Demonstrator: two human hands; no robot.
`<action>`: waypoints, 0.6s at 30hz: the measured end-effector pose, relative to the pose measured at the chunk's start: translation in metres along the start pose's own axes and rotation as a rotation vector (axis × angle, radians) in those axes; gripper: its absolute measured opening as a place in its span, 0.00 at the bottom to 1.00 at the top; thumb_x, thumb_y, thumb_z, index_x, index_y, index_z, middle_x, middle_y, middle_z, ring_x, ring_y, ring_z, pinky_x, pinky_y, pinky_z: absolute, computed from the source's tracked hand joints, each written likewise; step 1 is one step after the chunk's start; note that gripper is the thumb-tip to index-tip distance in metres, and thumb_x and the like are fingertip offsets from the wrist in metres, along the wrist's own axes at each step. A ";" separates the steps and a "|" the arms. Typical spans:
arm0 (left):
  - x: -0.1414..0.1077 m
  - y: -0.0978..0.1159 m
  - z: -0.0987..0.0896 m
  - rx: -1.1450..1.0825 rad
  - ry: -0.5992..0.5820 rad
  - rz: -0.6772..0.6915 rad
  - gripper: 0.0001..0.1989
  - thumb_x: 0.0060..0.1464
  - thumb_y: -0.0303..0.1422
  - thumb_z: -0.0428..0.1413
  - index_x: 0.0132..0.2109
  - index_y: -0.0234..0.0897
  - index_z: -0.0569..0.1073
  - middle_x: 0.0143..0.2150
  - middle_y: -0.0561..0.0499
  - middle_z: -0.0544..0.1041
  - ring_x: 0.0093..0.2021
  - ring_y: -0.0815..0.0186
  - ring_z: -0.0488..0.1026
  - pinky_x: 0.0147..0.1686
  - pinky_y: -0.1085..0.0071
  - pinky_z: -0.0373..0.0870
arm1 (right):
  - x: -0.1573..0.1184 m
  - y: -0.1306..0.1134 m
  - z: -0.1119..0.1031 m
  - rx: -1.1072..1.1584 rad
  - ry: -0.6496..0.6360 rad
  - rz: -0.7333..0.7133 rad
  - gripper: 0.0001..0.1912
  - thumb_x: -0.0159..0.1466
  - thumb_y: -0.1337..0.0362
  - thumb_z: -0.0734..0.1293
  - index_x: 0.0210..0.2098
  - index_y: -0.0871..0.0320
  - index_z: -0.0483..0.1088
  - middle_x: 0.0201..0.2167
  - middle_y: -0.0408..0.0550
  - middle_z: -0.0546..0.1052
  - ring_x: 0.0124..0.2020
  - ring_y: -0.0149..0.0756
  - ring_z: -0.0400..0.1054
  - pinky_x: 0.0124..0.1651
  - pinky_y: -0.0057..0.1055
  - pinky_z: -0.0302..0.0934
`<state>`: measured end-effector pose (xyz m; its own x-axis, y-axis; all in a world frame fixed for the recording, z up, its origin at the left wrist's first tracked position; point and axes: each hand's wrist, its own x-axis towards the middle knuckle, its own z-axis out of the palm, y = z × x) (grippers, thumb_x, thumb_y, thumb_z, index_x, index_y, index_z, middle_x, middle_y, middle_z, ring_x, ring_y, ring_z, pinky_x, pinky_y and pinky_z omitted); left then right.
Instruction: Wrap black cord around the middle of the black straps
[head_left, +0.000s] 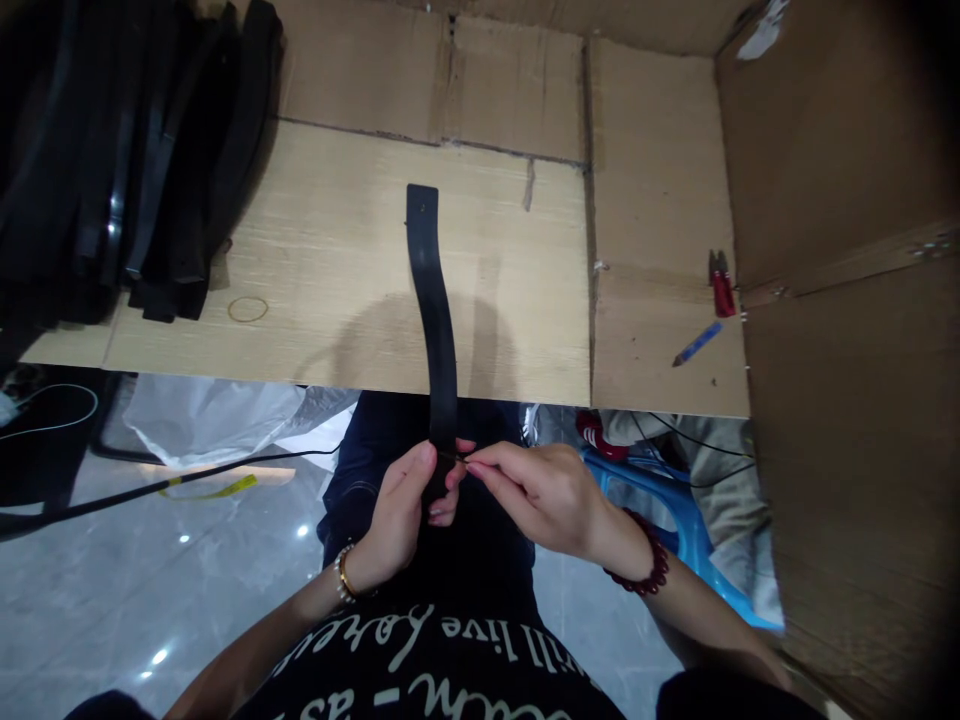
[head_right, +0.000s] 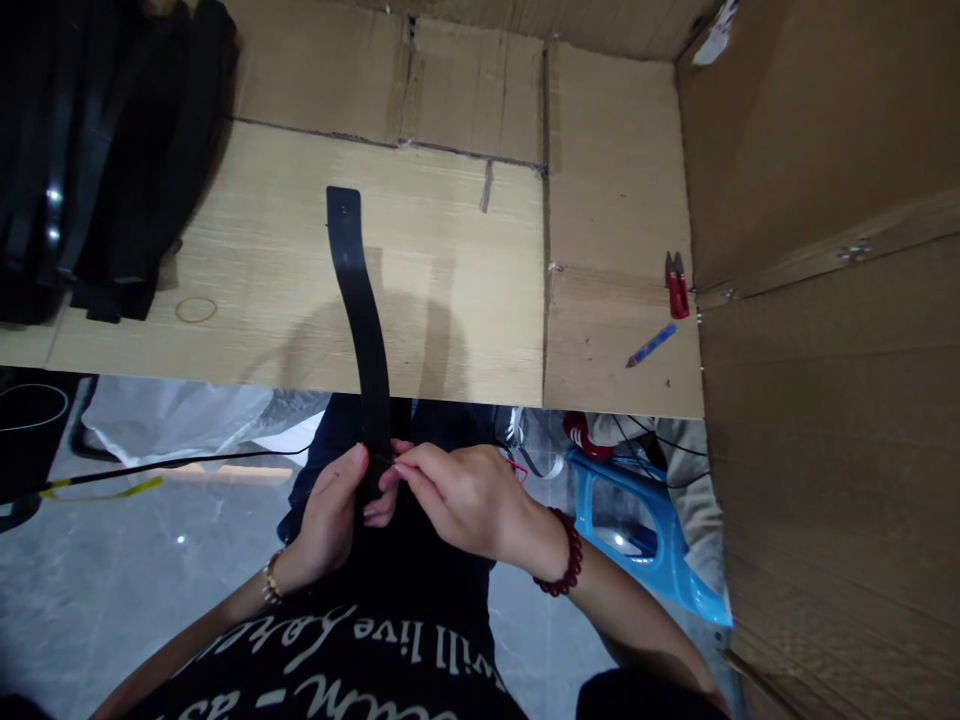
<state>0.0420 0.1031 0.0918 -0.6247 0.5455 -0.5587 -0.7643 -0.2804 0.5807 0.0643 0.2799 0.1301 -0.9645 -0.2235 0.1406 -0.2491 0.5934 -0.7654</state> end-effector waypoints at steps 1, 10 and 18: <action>0.000 0.000 0.000 -0.012 0.000 0.002 0.18 0.61 0.45 0.52 0.39 0.32 0.72 0.28 0.54 0.64 0.19 0.78 0.55 0.17 0.79 0.48 | 0.000 0.001 -0.001 0.019 -0.001 -0.004 0.07 0.70 0.68 0.61 0.40 0.60 0.72 0.30 0.42 0.82 0.16 0.23 0.67 0.22 0.22 0.59; 0.006 0.002 -0.005 -0.105 -0.100 -0.039 0.17 0.65 0.42 0.48 0.48 0.34 0.73 0.28 0.55 0.65 0.18 0.78 0.55 0.17 0.80 0.48 | -0.001 0.020 -0.005 0.085 -0.019 0.065 0.09 0.69 0.66 0.64 0.35 0.61 0.73 0.14 0.34 0.64 0.14 0.21 0.53 0.19 0.23 0.46; 0.008 0.002 -0.007 -0.103 -0.179 -0.032 0.19 0.63 0.47 0.49 0.47 0.35 0.72 0.27 0.56 0.64 0.16 0.79 0.54 0.14 0.81 0.49 | 0.002 0.030 -0.008 0.215 -0.109 0.131 0.10 0.68 0.62 0.64 0.35 0.60 0.75 0.13 0.32 0.55 0.14 0.21 0.48 0.18 0.23 0.42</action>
<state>0.0346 0.1015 0.0848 -0.5683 0.6844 -0.4568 -0.8015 -0.3350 0.4953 0.0544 0.3031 0.1125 -0.9692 -0.2448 -0.0284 -0.0869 0.4474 -0.8901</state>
